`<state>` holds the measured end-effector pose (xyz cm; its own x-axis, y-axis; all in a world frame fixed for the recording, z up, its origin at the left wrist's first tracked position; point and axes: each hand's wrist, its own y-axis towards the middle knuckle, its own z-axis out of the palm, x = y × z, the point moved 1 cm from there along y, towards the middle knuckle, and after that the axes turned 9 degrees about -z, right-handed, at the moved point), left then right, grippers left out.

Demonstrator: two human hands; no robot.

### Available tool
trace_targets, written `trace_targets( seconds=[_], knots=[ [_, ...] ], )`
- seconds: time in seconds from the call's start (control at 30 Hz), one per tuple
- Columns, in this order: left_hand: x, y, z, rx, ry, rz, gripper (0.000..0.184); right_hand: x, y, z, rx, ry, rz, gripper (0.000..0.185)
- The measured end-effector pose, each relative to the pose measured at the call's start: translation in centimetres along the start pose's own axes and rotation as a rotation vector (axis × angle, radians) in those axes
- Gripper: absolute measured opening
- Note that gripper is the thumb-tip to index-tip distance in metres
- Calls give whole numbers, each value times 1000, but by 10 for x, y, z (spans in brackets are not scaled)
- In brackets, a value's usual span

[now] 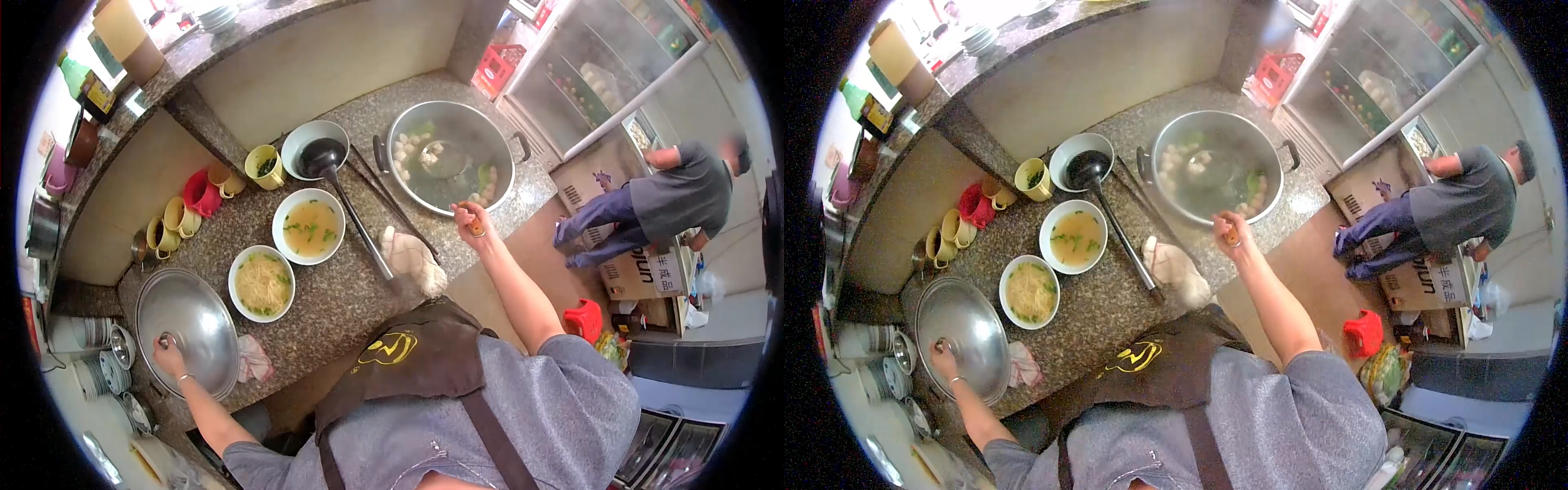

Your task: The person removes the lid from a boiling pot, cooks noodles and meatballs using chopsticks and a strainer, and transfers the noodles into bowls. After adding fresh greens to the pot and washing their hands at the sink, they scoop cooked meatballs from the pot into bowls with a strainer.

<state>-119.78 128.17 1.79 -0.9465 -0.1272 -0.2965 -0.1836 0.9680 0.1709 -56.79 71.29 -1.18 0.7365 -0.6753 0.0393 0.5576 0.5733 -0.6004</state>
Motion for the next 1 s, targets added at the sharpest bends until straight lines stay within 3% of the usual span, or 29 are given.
trace_targets(
  seconds=[0.3,0.4,0.47,0.6,0.73,0.83,0.9,1.0],
  knots=[
    [-41,-18,-10,128,6,-45,41,20,45,2,-43,-108,-71,21],
    [-57,-33,-5,95,2,24,45,17,66,9,-50,-232,-172,16],
    [-61,-33,0,116,34,55,46,16,76,12,32,-382,-213,24],
    [-66,-33,10,93,72,109,48,15,71,15,54,-511,-149,23],
    [-62,-45,14,-10,18,36,48,18,51,2,-6,-853,-104,22],
    [-40,-62,22,-133,-192,128,50,33,20,-7,14,-778,109,18],
    [-13,-86,30,24,-442,-37,48,56,2,-14,12,-788,141,19],
    [30,-151,49,0,-655,-100,44,91,-29,-14,-15,-680,210,29]
  ],
)
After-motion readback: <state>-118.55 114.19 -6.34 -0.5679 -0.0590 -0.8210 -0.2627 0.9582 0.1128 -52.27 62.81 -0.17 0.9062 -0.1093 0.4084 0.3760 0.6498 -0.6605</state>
